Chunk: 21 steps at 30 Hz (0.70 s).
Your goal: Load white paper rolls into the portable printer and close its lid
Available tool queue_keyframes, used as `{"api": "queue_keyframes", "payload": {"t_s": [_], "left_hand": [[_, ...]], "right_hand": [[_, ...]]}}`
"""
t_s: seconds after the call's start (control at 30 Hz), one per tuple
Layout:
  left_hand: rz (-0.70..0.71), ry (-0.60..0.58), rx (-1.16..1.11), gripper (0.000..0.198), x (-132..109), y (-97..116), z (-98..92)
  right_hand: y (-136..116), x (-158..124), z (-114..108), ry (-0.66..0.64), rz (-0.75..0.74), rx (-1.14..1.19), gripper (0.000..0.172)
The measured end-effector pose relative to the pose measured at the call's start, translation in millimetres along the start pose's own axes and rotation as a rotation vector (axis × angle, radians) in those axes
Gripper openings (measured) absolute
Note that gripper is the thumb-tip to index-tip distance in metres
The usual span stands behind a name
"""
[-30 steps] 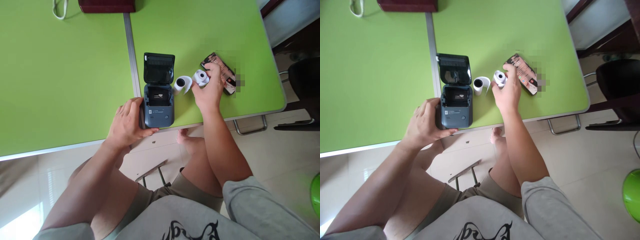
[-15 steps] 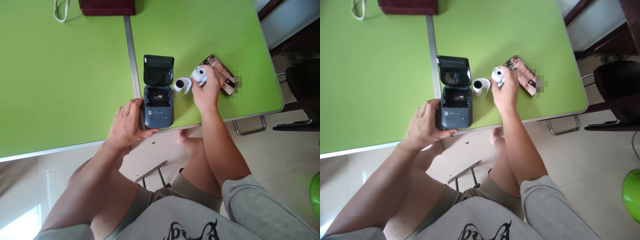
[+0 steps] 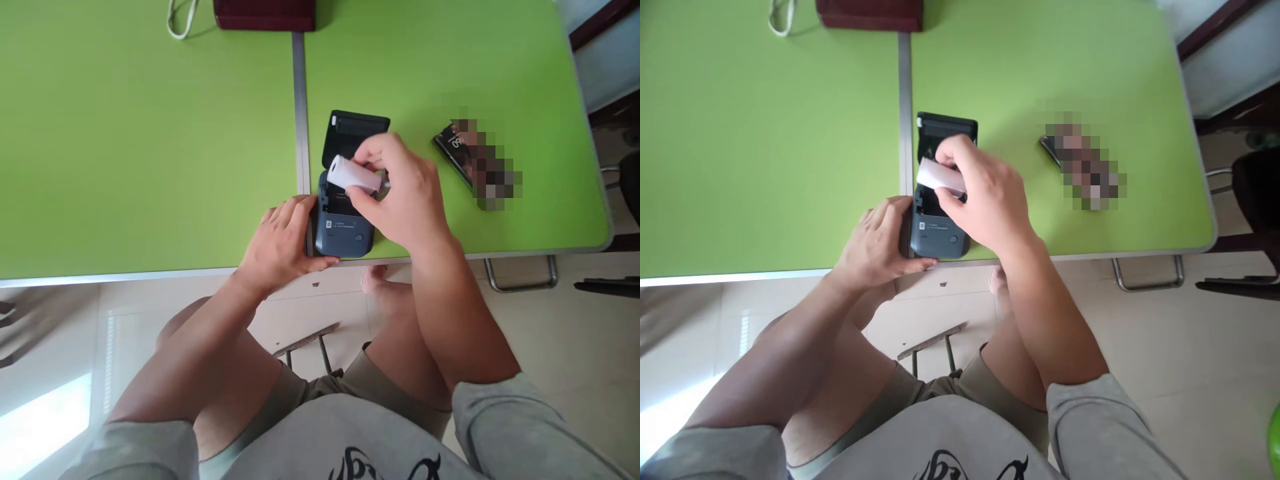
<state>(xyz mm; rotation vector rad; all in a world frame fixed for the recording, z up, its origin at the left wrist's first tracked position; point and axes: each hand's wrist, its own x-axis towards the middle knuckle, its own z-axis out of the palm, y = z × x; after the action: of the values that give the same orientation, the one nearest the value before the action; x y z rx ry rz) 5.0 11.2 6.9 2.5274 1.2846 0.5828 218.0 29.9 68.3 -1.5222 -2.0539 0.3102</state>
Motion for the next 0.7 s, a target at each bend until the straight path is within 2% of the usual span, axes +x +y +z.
{"api": "queue_keyframes", "payload": {"t_s": [0.1,0.23,0.4,0.53,0.6,0.7], "left_hand": [[0.022,0.018,-0.011,0.110,-1,-1,-0.2],[0.029,0.018,-0.018,0.110,-2,-2,0.0],[0.030,0.029,-0.011,0.110,-3,-2,2.5],[0.048,0.052,-0.014,0.116,-3,-3,3.8],[0.071,0.052,-0.025,0.109,-3,-3,3.1],[0.085,0.020,-0.022,0.087,-3,-3,1.5]], "right_hand": [[8,-3,4,-0.008,-0.066,-0.091,0.017],[10,-6,7,-0.018,-0.080,-0.149,0.011],[8,-5,5,-0.053,-0.082,-0.147,0.014],[-2,-6,-3,-0.071,-0.139,-0.104,0.015],[-8,-9,-8,-0.142,-0.164,-0.099,0.015],[-11,-11,-12,-0.267,-0.187,-0.035,0.009]]}}
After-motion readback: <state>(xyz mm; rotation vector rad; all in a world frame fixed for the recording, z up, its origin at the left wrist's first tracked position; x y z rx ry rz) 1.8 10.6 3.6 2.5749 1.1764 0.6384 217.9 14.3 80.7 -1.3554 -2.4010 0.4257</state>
